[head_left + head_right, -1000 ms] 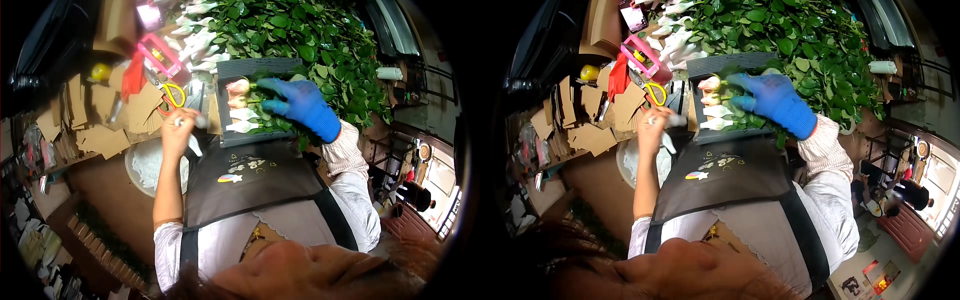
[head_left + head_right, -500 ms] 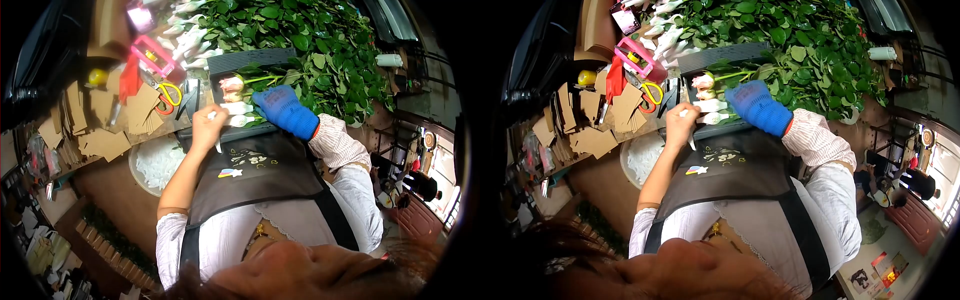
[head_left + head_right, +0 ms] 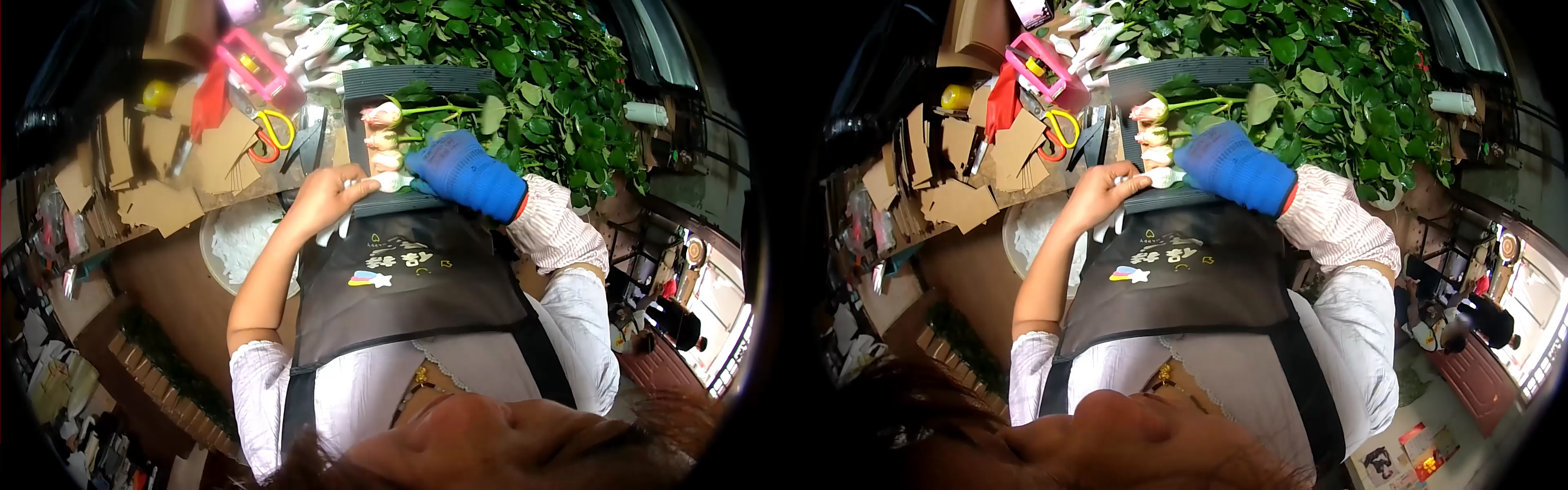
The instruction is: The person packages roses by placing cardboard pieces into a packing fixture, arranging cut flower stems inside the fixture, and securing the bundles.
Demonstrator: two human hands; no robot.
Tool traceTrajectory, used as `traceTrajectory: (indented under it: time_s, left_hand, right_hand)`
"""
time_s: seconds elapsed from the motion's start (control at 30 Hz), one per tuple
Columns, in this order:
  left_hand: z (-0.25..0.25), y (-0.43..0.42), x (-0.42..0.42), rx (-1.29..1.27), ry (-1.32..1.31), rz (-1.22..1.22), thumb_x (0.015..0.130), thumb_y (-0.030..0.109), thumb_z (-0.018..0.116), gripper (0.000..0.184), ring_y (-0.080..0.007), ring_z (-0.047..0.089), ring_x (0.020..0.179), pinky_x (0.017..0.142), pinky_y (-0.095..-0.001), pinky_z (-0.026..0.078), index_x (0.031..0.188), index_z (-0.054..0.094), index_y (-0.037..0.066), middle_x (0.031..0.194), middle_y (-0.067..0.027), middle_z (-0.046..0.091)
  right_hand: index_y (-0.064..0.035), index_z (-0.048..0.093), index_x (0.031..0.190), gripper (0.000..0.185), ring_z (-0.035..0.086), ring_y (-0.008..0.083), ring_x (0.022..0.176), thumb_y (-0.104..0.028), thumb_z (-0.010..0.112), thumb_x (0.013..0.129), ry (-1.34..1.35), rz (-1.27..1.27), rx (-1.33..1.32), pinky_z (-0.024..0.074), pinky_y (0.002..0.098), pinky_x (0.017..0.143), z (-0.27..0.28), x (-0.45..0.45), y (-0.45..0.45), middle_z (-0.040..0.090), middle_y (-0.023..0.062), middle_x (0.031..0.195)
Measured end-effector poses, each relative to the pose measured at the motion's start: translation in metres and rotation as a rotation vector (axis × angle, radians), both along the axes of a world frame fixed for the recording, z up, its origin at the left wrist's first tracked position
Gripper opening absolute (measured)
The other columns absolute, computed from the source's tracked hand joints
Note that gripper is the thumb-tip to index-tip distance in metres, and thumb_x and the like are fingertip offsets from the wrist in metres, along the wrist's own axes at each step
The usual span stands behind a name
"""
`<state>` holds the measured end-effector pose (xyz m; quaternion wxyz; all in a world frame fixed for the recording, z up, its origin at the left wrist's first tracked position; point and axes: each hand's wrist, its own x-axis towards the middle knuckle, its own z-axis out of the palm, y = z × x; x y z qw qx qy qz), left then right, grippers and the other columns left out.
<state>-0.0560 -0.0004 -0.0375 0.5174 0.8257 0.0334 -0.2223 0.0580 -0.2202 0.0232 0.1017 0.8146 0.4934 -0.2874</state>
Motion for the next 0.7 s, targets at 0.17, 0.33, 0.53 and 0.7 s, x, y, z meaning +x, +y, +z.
traceTrajectory:
  time_s: [0.17, 0.33, 0.53, 0.7]
  left_hand:
    - [-0.008, -0.01, -0.009, -0.22, 0.015, 0.177, 0.098, 0.033, 0.068, 0.034, -0.0127, 0.058, 0.068, 0.066, -0.0317, 0.047, 0.089, 0.07, 0.001, 0.069, -0.0065, 0.064]
    - [-0.008, 0.0, -0.038, -0.315, 0.077, 0.53, 0.096, 0.031, 0.07, 0.03, -0.0075, 0.055, 0.074, 0.07, -0.0249, 0.043, 0.086, 0.071, 0.002, 0.077, 0.0011, 0.066]
    - [0.014, 0.122, -0.124, 0.542, 0.46, 0.201, 0.091, 0.029, 0.071, 0.03, -0.025, 0.065, 0.07, 0.071, -0.0357, 0.051, 0.074, 0.07, 0.005, 0.072, -0.0076, 0.071]
    - [0.012, 0.076, -0.09, 0.844, -0.299, 0.183, 0.082, 0.035, 0.082, 0.047, -0.0347, 0.059, 0.111, 0.103, -0.0486, 0.04, 0.115, 0.067, 0.006, 0.111, -0.0132, 0.068]
  right_hand:
    - [-0.0085, 0.076, 0.099, 0.016, 0.075, 0.029, 0.091, -0.014, 0.065, 0.089, 0.0, -0.031, -0.089, 0.0577, 0.0434, 0.074, 0.0, -0.007, 0.012, 0.077, 0.0108, 0.094]
    - [-0.0102, 0.075, 0.102, 0.016, 0.075, 0.0265, 0.087, -0.013, 0.067, 0.089, -0.026, 0.145, -0.091, 0.0557, 0.0425, 0.066, -0.01, -0.003, 0.014, 0.077, 0.0077, 0.093]
    - [-0.0157, 0.069, 0.117, 0.025, 0.074, 0.0266, 0.081, -0.027, 0.061, 0.096, 0.03, 0.262, -0.151, 0.0533, 0.0424, 0.063, -0.027, 0.002, 0.022, 0.076, 0.0066, 0.095]
    - [-0.0199, 0.066, 0.122, 0.048, 0.073, 0.0283, 0.084, -0.053, 0.035, 0.105, 0.187, 0.153, -0.219, 0.0538, 0.0461, 0.071, -0.018, 0.006, 0.04, 0.075, 0.0086, 0.095]
